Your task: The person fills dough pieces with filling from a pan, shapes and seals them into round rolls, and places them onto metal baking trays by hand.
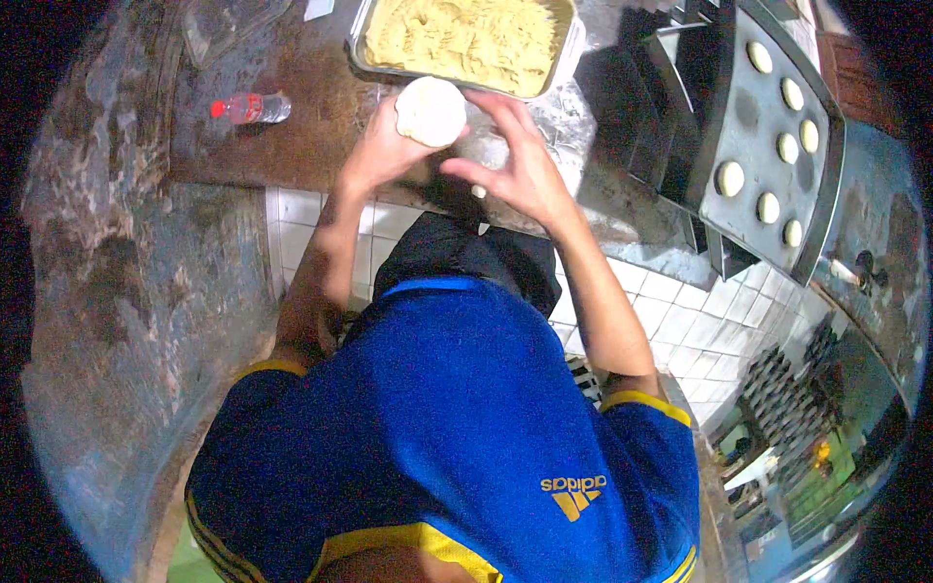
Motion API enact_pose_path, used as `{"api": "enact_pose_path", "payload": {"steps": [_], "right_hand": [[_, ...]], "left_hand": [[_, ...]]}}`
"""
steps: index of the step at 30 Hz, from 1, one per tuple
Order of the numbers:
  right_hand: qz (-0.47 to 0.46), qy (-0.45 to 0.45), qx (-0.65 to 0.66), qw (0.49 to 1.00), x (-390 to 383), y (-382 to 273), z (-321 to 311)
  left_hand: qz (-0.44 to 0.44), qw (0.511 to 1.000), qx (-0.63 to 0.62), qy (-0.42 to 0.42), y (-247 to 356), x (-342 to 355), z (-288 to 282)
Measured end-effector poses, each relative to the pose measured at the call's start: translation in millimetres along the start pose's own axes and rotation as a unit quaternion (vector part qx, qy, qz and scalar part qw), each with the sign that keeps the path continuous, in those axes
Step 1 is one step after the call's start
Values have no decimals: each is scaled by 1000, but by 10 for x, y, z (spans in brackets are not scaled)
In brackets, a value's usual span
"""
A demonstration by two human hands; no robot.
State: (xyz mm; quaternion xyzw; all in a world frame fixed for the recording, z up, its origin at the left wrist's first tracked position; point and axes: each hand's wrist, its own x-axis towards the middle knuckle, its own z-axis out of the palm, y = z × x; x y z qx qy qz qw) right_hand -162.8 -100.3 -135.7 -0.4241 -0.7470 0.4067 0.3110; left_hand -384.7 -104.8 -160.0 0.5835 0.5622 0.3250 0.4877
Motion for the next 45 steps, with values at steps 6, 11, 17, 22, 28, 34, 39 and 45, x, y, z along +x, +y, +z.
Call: {"api": "enact_pose_path", "payload": {"steps": [6, 11, 17, 22, 28, 34, 39, 45], "right_hand": [[-30, -85, -29, 995, 395, -536, -503], [85, -38, 123, 988, 362, -554, -543], [191, -25, 275, 942, 346, -666, -596], [-69, -42, -89, 993, 473, -1152, -748], [-74, -62, -63, 993, 625, -1153, -807], [-40, -42, -32, 998, 615, -1171, -759], [-60, -113, -28, 991, 661, -1148, -841], [5, -9, 82, 997, 597, -1052, -804]], "left_hand": [[40, 990, -4, -137, 397, 99, -107], [78, 974, -113, -179, 597, 91, -205], [26, 948, -281, -151, 705, 1, -112], [34, 939, -329, -90, 903, -37, -94], [-47, 917, -391, -65, 919, -7, -105], [-32, 920, -383, -80, 972, -65, -186], [8, 930, -354, -100, 955, -61, -238], [-17, 915, -393, -87, 1052, -122, -246]]}}
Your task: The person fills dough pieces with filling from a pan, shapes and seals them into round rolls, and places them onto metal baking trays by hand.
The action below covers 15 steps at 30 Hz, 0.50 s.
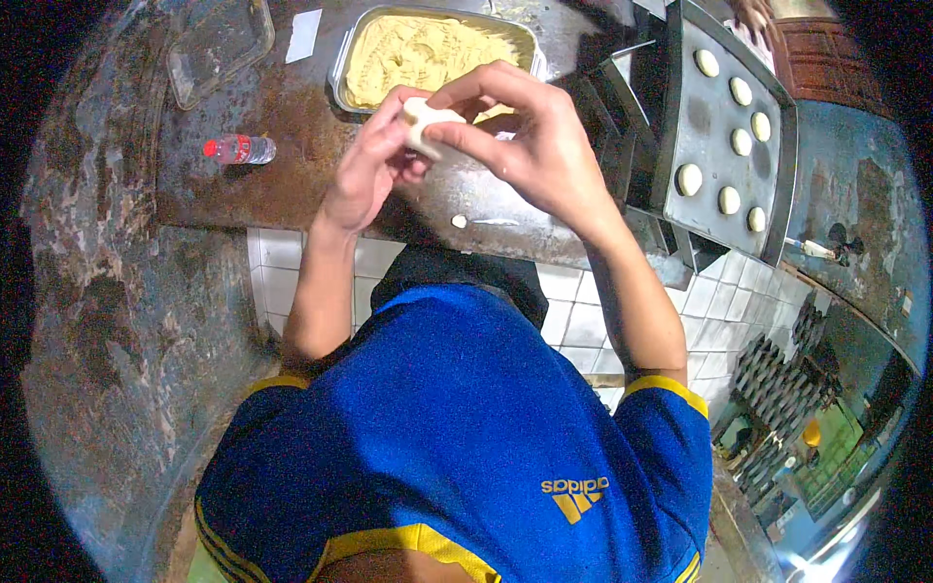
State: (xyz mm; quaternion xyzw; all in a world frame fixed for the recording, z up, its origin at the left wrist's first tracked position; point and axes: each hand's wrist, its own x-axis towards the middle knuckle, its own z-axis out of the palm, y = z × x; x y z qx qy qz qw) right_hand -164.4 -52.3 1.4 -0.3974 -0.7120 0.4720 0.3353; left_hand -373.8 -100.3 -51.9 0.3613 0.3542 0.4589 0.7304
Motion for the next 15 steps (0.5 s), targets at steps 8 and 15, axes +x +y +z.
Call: {"api": "enact_pose_path", "payload": {"steps": [8, 15], "right_hand": [[-8, 23, -80, 996, -29, -189, 20], [-172, 34, -176, 969, -39, 71, -2]], "left_hand": [[61, 994, -23, 91, -110, 90, 164], [-69, 986, -128, 80, 17, 109, 399]]}}
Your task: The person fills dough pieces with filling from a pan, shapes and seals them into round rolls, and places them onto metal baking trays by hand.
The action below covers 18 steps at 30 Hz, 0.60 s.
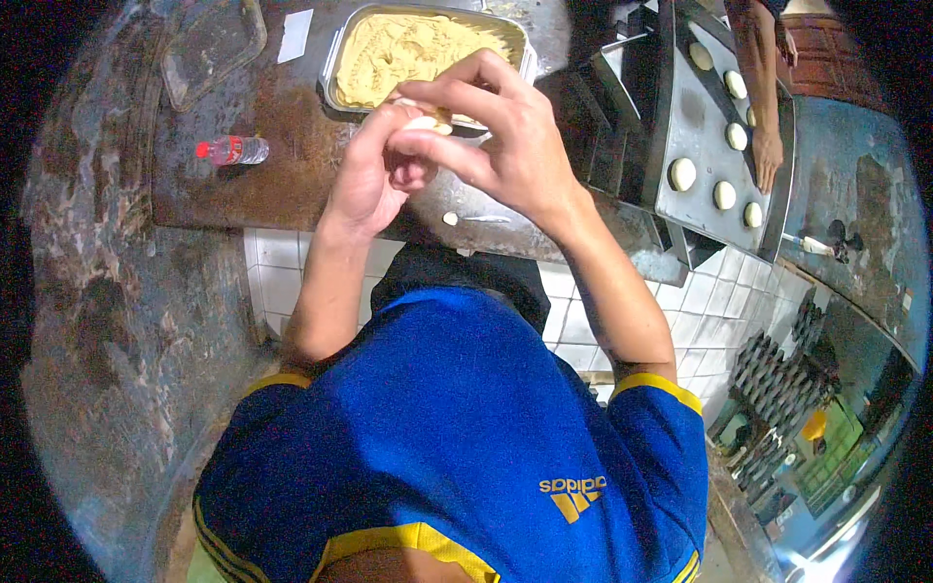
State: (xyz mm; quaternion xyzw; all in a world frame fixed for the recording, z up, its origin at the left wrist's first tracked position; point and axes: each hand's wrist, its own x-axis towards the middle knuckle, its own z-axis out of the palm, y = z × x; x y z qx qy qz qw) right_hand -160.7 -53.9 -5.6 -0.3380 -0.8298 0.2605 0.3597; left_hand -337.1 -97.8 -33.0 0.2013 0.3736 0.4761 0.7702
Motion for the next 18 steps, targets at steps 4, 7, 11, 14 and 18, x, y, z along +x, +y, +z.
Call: {"api": "enact_pose_path", "payload": {"steps": [4, 7, 11, 14, 18], "right_hand": [[99, 77, 59, 990, -119, 63, -49], [303, 120, 379, 866, -152, -22, -212], [333, 78, 651, 678, -464, 96, -335], [202, 168, 706, 658, -686, 59, -305], [172, 355, 494, 774, -842, 68, -749]], "left_hand": [[29, 996, -86, -20, 98, 22, 177], [139, 985, 97, 23, 117, -1, 464], [320, 896, 306, 32, 19, 313, 700], [351, 915, 183, -70, -96, 386, 1361], [328, 922, 108, -175, -409, 465, 1981]]}}
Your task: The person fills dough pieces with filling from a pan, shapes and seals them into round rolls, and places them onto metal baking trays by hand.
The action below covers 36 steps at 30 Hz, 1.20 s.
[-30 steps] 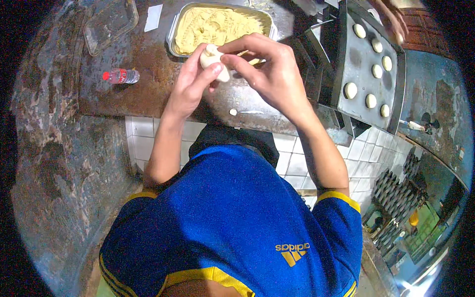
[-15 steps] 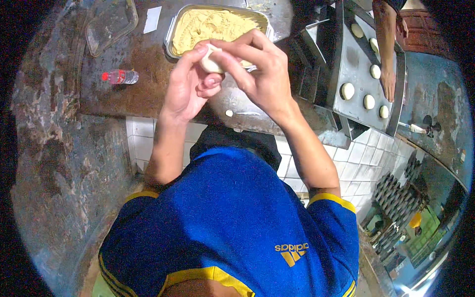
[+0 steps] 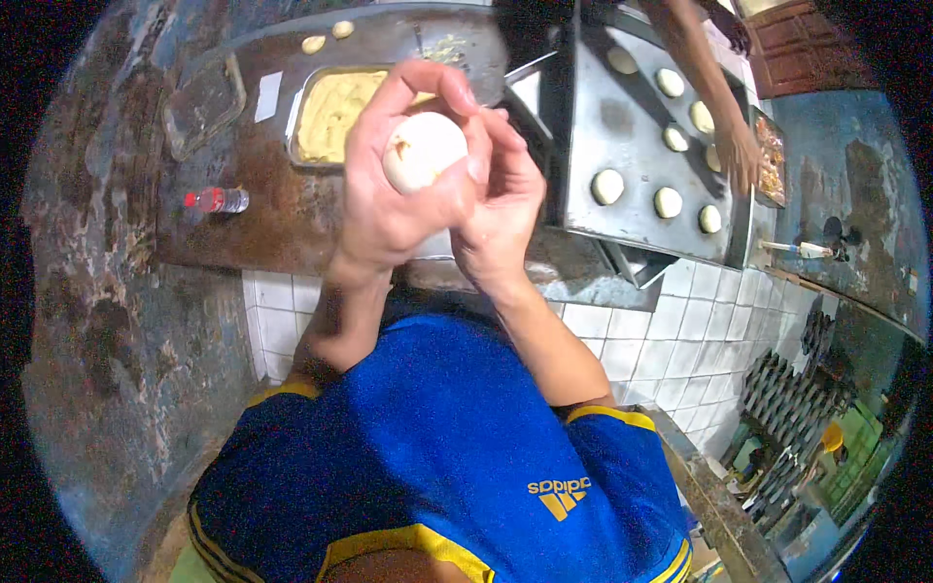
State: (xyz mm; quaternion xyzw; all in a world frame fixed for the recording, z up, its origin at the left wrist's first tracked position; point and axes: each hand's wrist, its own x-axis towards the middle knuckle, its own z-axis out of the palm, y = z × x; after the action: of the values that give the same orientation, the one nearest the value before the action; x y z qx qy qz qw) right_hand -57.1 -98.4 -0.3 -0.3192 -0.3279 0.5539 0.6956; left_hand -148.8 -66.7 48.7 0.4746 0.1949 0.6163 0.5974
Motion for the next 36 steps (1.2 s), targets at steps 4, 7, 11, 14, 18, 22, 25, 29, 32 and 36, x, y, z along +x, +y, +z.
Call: {"api": "enact_pose_path", "payload": {"steps": [4, 7, 11, 14, 18, 22, 25, 29, 32, 36], "right_hand": [[-68, 9, -66, 995, 166, -517, -321], [24, -151, -41, 987, 271, -939, -682], [-61, -59, -31, 996, 267, -1020, -1062], [65, -248, -267, 929, 502, -1403, -1468], [71, -161, -414, 893, 793, -1717, -1833], [6, -243, -463, 852, 1178, -1633, -2072], [15, -224, -495, 840, 1426, -1385, -2395], [87, -223, -426, 873, 1811, -1130, -2724], [52, -230, -516, 824, 2135, -821, -3071], [-102, -340, -743, 567, 2206, -391, -3157]], "left_hand": [[23, 998, 44, -29, -226, 139, 437], [75, 995, 22, -58, -290, 279, 620], [81, 989, 3, -123, -688, 305, 1046], [-4, 999, 20, -44, -878, 312, 978], [24, 947, 321, -28, -1407, 438, 813], [-91, 954, 273, -85, -2016, 604, 904], [-36, 924, 366, -109, -2385, 773, 821], [-64, 872, 472, -114, -2653, 939, 707], [-117, 843, 515, -101, -2409, 967, 576], [-71, 867, 494, -8, -1990, 669, 319]]}}
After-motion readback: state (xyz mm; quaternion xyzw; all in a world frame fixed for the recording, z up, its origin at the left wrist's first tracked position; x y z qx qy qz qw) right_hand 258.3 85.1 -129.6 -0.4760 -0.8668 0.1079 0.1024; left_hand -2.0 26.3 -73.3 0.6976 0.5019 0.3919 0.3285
